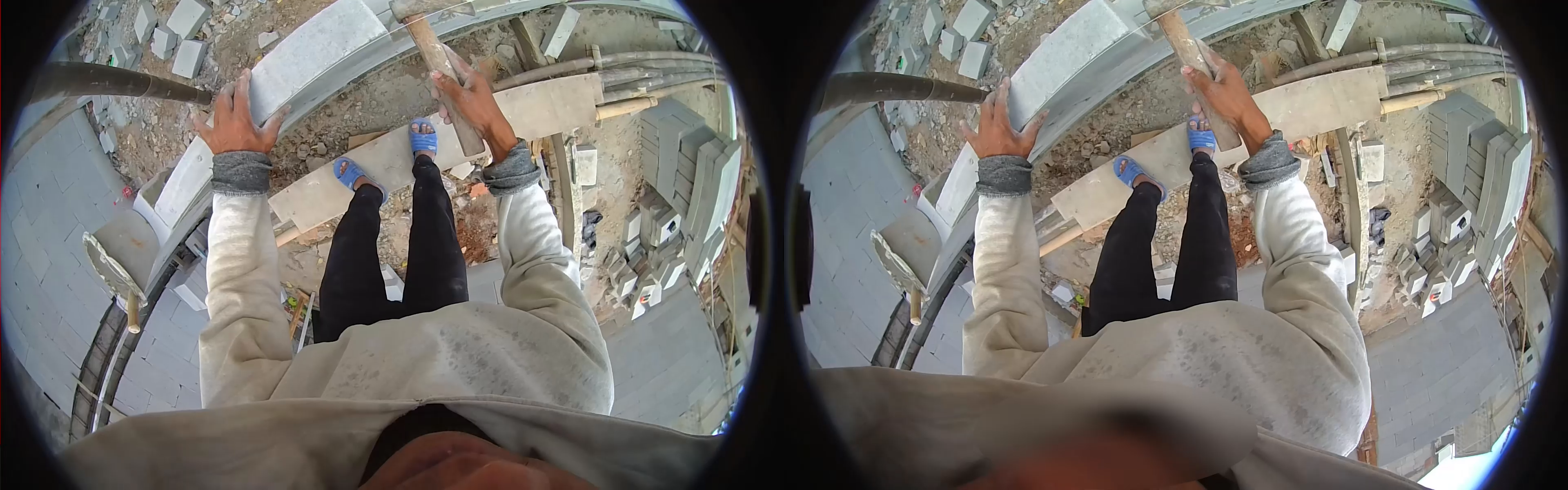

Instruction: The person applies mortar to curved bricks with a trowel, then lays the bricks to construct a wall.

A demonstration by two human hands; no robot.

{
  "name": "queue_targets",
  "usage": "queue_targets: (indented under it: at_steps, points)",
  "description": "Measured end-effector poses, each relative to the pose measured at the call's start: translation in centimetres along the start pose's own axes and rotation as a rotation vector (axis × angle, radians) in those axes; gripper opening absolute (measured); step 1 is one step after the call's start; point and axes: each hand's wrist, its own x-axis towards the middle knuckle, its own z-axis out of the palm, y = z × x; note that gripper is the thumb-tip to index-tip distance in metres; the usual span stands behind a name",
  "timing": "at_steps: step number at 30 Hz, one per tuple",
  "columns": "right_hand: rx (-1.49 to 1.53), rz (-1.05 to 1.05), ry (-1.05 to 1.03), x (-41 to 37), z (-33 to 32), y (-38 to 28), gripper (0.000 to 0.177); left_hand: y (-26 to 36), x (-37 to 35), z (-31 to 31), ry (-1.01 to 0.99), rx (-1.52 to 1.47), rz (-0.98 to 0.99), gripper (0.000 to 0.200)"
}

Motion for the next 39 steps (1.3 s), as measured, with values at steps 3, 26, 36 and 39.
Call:
queue_targets:
  at_steps: [3, 26, 36, 39]
  points:
    - [0.145, -0.06, 0.126, -0.3, 0.1, -1.1, 0.054, 0.1, 0.6, -0.1, 0.013, -0.018, 0.008, 0.093]
    - [-0.013, -0.073, 0.055, 0.0, 1.3, -1.2, 0.059, 0.2, 0.3, -0.7, -0.062, -0.058, -0.015, 0.092]
    - [-0.017, 0.018, -0.034, -1.0, 2.1, -3.9, 0.054, 0.0, 0.0, -0.5, -0.05, -0.143, -0.026, 0.094]
    - [-0.055, 0.059, -0.077, -0.9, 1.6, -4.2, 0.05, 0.5, -0.1, -0.8, -0.058, -0.143, -0.051, 0.09]
